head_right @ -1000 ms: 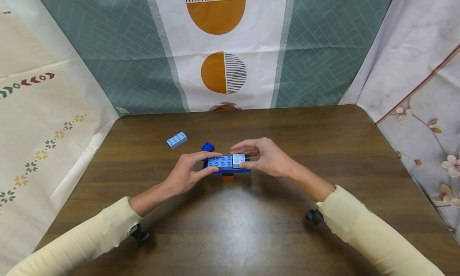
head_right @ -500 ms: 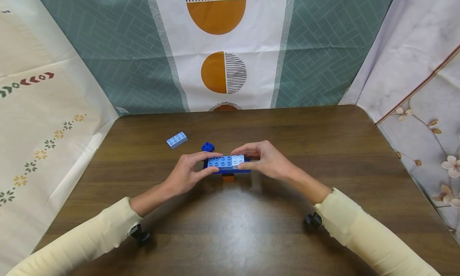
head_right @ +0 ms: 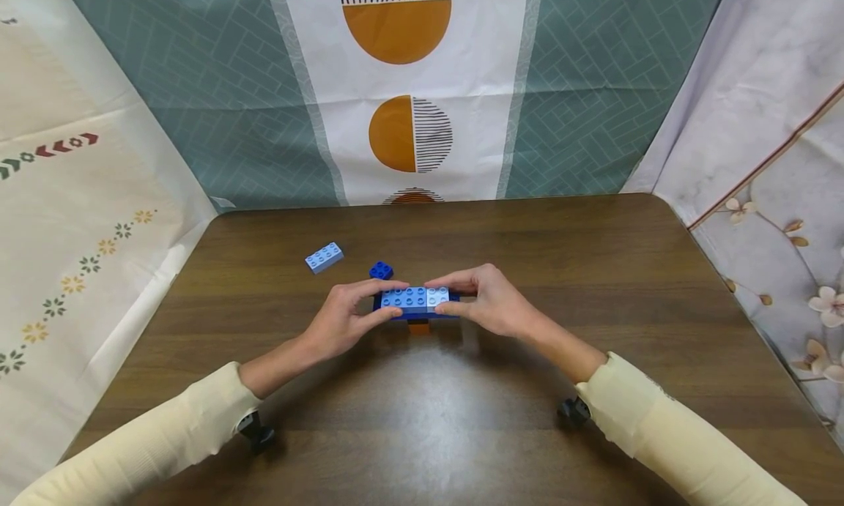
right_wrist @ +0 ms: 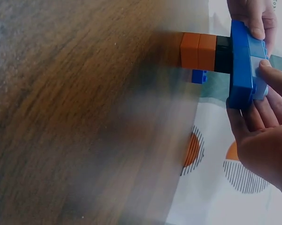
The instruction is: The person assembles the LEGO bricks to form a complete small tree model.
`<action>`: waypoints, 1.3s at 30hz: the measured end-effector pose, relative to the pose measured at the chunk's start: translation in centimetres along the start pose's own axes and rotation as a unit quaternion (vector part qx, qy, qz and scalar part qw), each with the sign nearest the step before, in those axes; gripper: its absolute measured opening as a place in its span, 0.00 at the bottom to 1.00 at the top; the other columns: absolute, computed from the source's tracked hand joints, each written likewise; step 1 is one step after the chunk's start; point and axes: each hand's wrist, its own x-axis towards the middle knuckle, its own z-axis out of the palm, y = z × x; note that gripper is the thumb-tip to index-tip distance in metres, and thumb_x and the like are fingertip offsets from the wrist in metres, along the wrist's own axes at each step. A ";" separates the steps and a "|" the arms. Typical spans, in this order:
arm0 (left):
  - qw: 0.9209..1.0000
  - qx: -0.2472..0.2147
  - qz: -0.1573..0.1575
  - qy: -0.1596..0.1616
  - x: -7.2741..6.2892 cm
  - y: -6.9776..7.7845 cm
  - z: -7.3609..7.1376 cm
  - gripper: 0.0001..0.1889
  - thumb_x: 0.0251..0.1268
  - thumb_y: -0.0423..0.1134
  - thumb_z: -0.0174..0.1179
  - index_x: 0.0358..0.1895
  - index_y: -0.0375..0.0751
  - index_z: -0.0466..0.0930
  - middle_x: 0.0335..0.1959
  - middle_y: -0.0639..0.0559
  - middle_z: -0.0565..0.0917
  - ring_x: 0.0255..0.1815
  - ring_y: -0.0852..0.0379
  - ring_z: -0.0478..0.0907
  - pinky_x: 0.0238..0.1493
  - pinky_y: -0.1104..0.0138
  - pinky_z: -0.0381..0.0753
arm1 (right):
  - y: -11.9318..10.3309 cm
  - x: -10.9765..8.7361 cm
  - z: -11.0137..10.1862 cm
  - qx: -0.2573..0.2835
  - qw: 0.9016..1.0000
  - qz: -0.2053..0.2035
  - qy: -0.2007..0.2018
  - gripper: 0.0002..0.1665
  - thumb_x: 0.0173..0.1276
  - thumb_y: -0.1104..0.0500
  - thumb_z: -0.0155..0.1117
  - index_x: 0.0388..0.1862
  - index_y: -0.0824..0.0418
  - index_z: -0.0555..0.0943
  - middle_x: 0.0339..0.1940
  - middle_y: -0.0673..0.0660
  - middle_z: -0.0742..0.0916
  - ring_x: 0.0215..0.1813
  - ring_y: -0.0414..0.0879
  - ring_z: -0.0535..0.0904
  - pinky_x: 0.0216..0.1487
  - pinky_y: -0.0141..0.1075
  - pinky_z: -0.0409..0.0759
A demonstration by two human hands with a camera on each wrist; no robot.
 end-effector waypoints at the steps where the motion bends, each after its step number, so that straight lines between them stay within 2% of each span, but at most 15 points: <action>1: 1.000 0.000 0.001 0.001 0.0 0.0 0.0 0.22 0.73 0.42 0.71 0.67 0.48 0.85 0.41 0.55 0.86 0.31 0.55 0.77 0.28 0.64 0.76 | 0.0 0.0 0.0 -0.002 1.000 -0.003 0.000 0.23 0.70 0.62 0.77 0.63 0.61 0.87 0.60 0.61 0.89 0.58 0.54 0.88 0.54 0.37 0.87; 4: 1.000 0.001 0.003 0.002 0.0 0.1 0.0 0.22 0.73 0.42 0.71 0.67 0.49 0.85 0.43 0.55 0.87 0.31 0.55 0.78 0.28 0.65 0.76 | -0.1 -0.1 0.1 -0.011 1.000 -0.009 0.002 0.23 0.70 0.63 0.77 0.63 0.62 0.87 0.60 0.62 0.89 0.58 0.55 0.88 0.55 0.40 0.87; 10: 1.000 0.008 0.010 0.004 0.0 0.2 0.0 0.22 0.73 0.43 0.71 0.67 0.49 0.84 0.48 0.54 0.89 0.31 0.57 0.78 0.29 0.68 0.76 | -0.5 0.0 0.7 -0.061 0.997 -0.033 0.021 0.23 0.69 0.62 0.78 0.62 0.63 0.88 0.58 0.61 0.90 0.60 0.56 0.87 0.61 0.56 0.84; 14: 1.000 0.006 0.011 0.004 0.0 0.1 0.0 0.22 0.73 0.43 0.71 0.67 0.49 0.84 0.50 0.55 0.90 0.27 0.55 0.75 0.27 0.69 0.73 | -0.5 0.3 1.3 -0.082 0.995 -0.050 0.031 0.24 0.69 0.59 0.79 0.62 0.64 0.88 0.57 0.60 0.91 0.55 0.52 0.88 0.59 0.54 0.85; 19: 1.000 -0.002 0.014 0.009 0.0 0.0 0.0 0.21 0.73 0.42 0.71 0.67 0.49 0.85 0.52 0.56 0.90 0.22 0.51 0.69 0.25 0.67 0.70 | -0.1 0.5 1.6 -0.081 0.994 -0.065 0.044 0.23 0.68 0.59 0.80 0.60 0.64 0.88 0.54 0.59 0.91 0.46 0.48 0.86 0.47 0.45 0.85; 24: 1.000 -0.021 0.012 0.013 0.0 -0.2 0.2 0.21 0.73 0.40 0.71 0.67 0.49 0.85 0.56 0.54 0.90 0.30 0.58 0.78 0.28 0.61 0.77 | 0.2 0.5 1.7 -0.082 0.993 -0.073 0.050 0.23 0.67 0.58 0.80 0.59 0.63 0.89 0.53 0.59 0.92 0.43 0.47 0.84 0.41 0.42 0.82; 28: 0.999 -0.029 0.005 0.019 -0.1 -0.2 0.4 0.21 0.72 0.40 0.72 0.67 0.47 0.85 0.57 0.54 0.90 0.36 0.62 0.81 0.30 0.57 0.80 | 0.3 0.5 1.7 -0.081 0.993 -0.071 0.051 0.23 0.67 0.58 0.81 0.59 0.63 0.89 0.53 0.59 0.92 0.45 0.47 0.85 0.45 0.45 0.83; 35: 0.999 -0.025 0.001 0.021 -0.2 -0.2 0.4 0.23 0.74 0.41 0.70 0.69 0.44 0.83 0.61 0.51 0.88 0.41 0.59 0.83 0.38 0.53 0.85 | 0.3 0.6 1.7 -0.079 0.994 -0.061 0.049 0.24 0.66 0.58 0.81 0.60 0.63 0.89 0.54 0.59 0.91 0.47 0.49 0.85 0.51 0.50 0.85; 39: 0.999 -0.042 -0.013 0.032 -0.2 -0.7 -0.2 0.20 0.80 0.42 0.64 0.70 0.43 0.82 0.64 0.54 0.86 0.56 0.58 0.86 0.55 0.56 0.86 | 0.2 0.6 1.8 -0.075 0.995 -0.053 0.047 0.25 0.66 0.58 0.82 0.60 0.63 0.89 0.56 0.60 0.91 0.48 0.50 0.86 0.52 0.49 0.86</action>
